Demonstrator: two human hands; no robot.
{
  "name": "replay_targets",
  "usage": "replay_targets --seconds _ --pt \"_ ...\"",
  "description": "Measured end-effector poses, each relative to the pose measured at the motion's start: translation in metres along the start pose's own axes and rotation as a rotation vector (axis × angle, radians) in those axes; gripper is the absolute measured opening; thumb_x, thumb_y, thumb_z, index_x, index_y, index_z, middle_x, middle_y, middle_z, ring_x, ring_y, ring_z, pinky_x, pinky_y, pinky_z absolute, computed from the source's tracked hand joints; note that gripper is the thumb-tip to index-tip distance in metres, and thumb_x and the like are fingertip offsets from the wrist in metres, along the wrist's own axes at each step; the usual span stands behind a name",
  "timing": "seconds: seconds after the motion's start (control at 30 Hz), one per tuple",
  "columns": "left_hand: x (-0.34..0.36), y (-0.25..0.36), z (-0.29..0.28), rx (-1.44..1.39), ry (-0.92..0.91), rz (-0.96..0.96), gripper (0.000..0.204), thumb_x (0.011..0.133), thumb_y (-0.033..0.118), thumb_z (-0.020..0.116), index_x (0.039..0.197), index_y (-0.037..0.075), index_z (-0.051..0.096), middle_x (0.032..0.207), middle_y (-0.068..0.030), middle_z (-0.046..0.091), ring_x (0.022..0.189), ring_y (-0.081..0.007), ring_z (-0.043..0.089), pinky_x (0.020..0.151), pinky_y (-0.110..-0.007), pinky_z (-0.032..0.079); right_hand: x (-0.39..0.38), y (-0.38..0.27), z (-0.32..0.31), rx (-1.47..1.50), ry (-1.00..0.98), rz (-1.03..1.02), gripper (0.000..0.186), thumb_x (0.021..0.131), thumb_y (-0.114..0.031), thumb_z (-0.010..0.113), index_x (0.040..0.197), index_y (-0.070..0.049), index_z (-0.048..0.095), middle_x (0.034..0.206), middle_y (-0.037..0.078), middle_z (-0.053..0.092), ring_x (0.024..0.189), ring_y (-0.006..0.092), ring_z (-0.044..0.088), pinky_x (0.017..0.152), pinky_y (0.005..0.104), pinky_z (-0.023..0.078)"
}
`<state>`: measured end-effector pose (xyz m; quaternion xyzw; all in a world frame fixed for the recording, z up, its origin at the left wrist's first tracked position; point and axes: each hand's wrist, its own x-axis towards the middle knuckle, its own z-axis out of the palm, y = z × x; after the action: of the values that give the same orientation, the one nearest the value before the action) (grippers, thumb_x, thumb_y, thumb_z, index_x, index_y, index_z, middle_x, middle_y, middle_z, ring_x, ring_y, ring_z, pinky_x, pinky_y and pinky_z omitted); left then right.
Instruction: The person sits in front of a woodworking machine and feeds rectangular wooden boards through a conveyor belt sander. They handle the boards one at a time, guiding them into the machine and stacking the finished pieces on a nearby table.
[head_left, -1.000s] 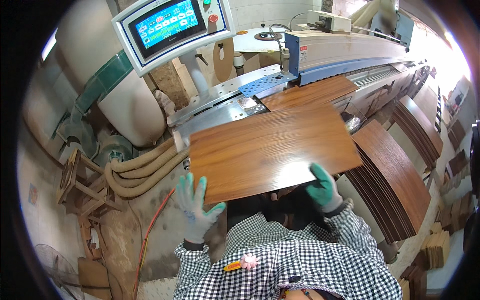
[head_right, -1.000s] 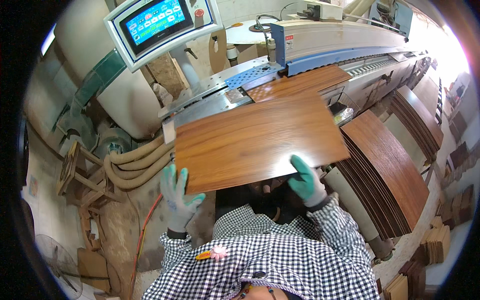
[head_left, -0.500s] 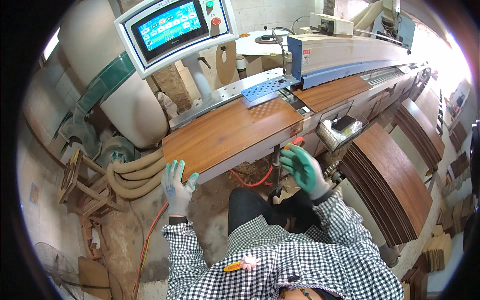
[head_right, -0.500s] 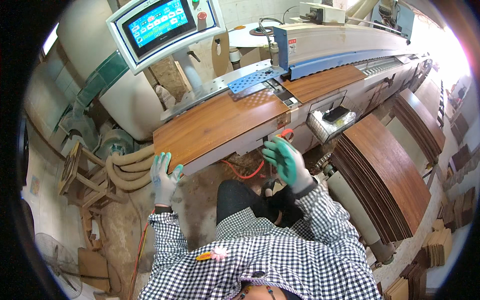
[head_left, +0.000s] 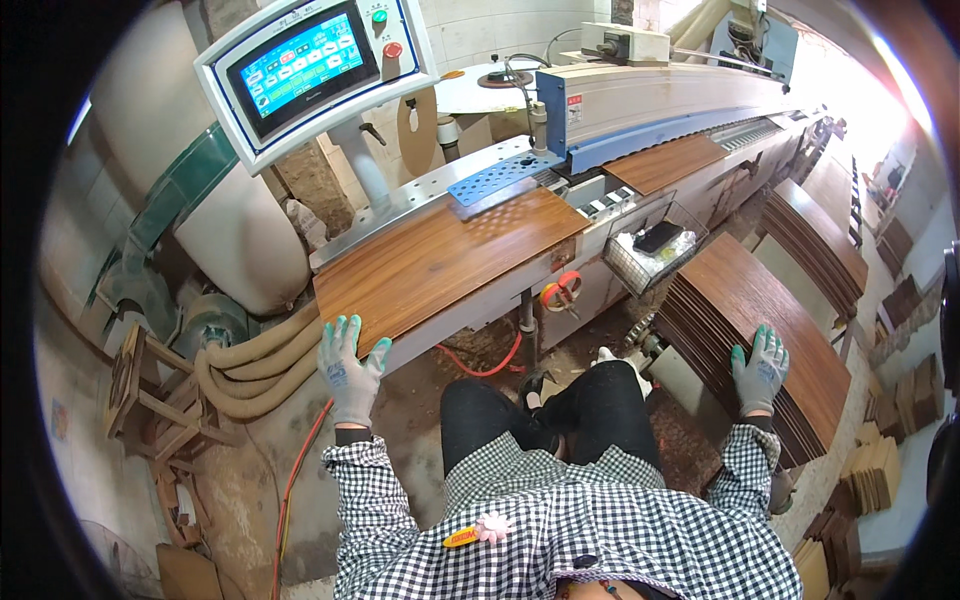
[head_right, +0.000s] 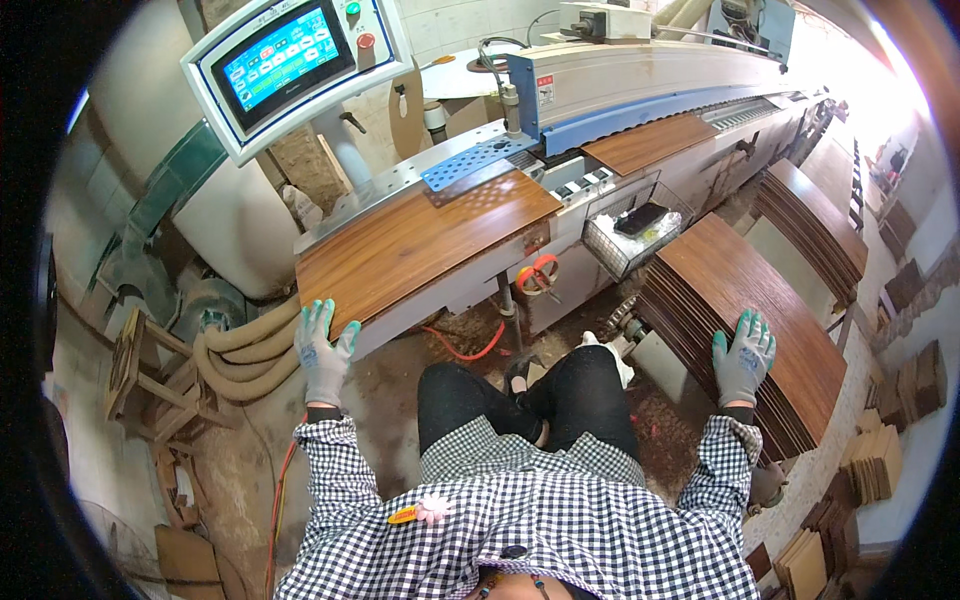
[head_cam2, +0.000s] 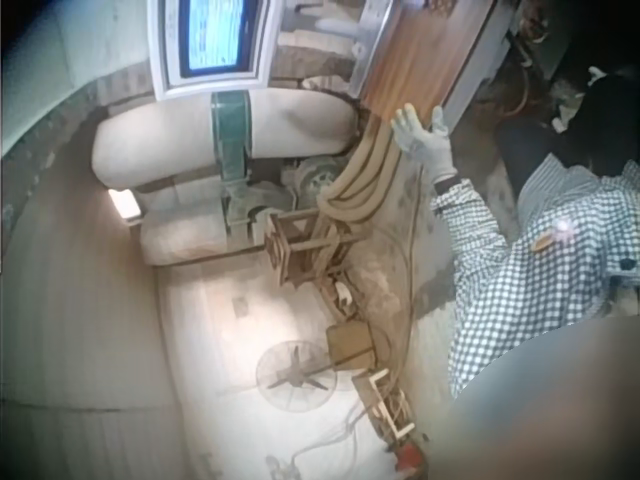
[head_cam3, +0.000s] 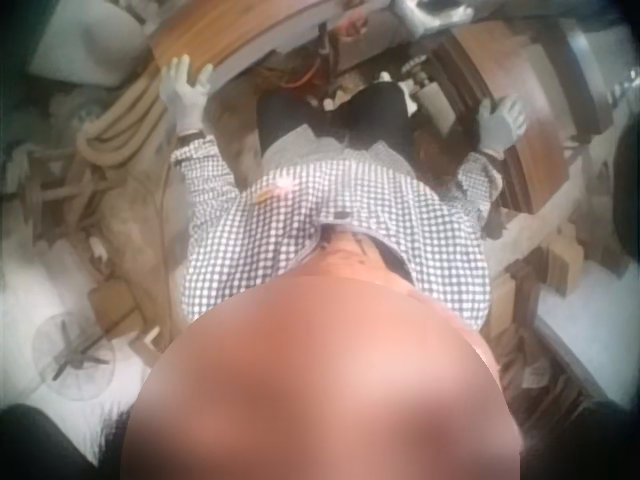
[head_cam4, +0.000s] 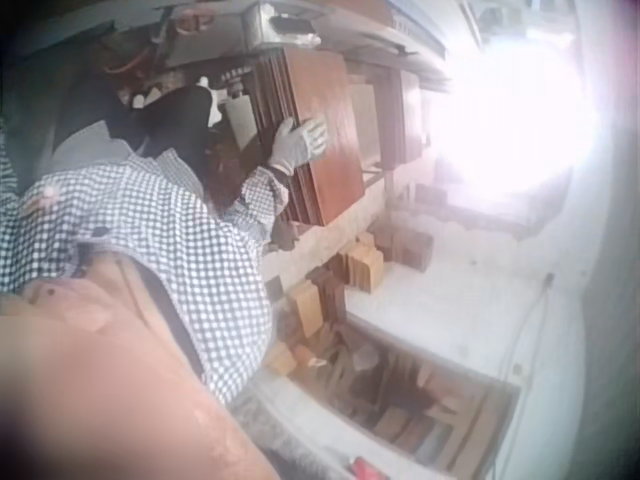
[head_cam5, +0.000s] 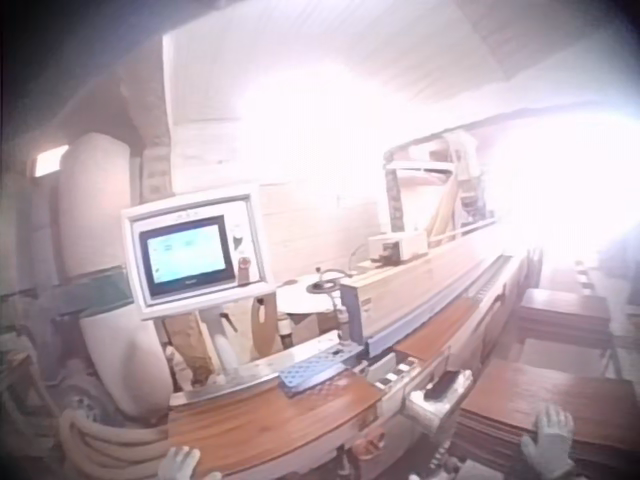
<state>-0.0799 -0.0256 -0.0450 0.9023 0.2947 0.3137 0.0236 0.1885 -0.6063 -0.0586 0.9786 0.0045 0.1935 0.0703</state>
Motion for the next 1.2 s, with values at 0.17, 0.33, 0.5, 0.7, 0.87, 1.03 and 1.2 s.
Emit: replay_targets --seconds 0.17,0.33,0.5,0.7,0.87,1.03,1.2 --pt "0.000 0.000 -0.001 0.005 -0.013 -0.001 0.065 0.085 0.047 0.074 0.138 0.013 0.057 0.147 -0.0132 0.052 0.141 -0.0351 0.039 0.114 -0.050 0.028 -0.022 0.005 0.000 0.081 0.149 -0.088 0.057 0.090 -0.032 0.065 0.137 -0.004 0.052 0.138 0.017 0.056 0.130 0.0344 0.050 0.115 0.0481 0.032" --pt "-0.001 0.000 -0.002 0.014 -0.019 -0.005 0.066 0.086 0.048 0.073 0.139 0.013 0.056 0.147 -0.0128 0.051 0.141 -0.0353 0.038 0.114 -0.051 0.028 -0.061 -0.019 -0.031 0.404 0.232 -0.208 0.045 0.089 -0.023 0.067 0.129 -0.004 0.059 0.133 0.017 0.060 0.125 0.0344 0.054 0.111 0.0480 0.036" --pt "-0.001 0.000 -0.004 0.005 -0.006 0.011 0.065 0.087 0.049 0.072 0.139 0.013 0.057 0.146 -0.0131 0.052 0.141 -0.0355 0.039 0.114 -0.051 0.029 -0.106 -0.054 -0.030 1.218 -0.252 -0.079 0.035 0.095 -0.025 0.064 0.125 -0.005 0.064 0.114 0.014 0.070 0.105 0.0244 0.066 0.097 0.0382 0.049" --pt "-0.002 -0.002 -0.003 -0.006 0.004 0.030 0.064 0.087 0.050 0.071 0.138 0.013 0.057 0.145 -0.0132 0.053 0.140 -0.0359 0.039 0.114 -0.050 0.029 -0.083 0.007 0.015 2.461 -0.016 0.910 0.035 0.097 -0.040 0.065 0.118 -0.013 0.062 0.109 0.008 0.068 0.092 0.0252 0.066 0.091 0.0412 0.052" --pt "-0.003 -0.001 -0.001 0.018 0.028 0.031 0.063 0.087 0.049 0.072 0.137 0.013 0.058 0.144 -0.0132 0.054 0.139 -0.0362 0.041 0.112 -0.051 0.031 -0.087 0.034 0.045 2.395 0.100 0.835 0.032 0.092 -0.031 0.071 0.119 -0.015 0.062 0.110 0.006 0.067 0.091 0.0290 0.067 0.089 0.0442 0.053" --pt "-0.003 0.000 -0.003 0.012 0.031 0.042 0.063 0.087 0.048 0.073 0.137 0.013 0.058 0.143 -0.0136 0.054 0.138 -0.0368 0.042 0.112 -0.051 0.032 -0.102 0.021 0.044 2.385 0.028 0.794 0.041 0.092 -0.037 0.070 0.126 -0.017 0.058 0.115 0.006 0.064 0.094 0.0298 0.064 0.092 0.0455 0.051" --pt "-0.003 -0.004 -0.006 -0.005 0.010 0.078 0.063 0.087 0.047 0.073 0.138 0.013 0.056 0.144 -0.0141 0.053 0.139 -0.0373 0.041 0.113 -0.051 0.030 -0.097 0.014 0.027 2.388 0.063 0.892 0.061 0.087 -0.048 0.073 0.136 -0.019 0.050 0.128 0.006 0.054 0.107 0.0297 0.054 0.101 0.0461 0.043"
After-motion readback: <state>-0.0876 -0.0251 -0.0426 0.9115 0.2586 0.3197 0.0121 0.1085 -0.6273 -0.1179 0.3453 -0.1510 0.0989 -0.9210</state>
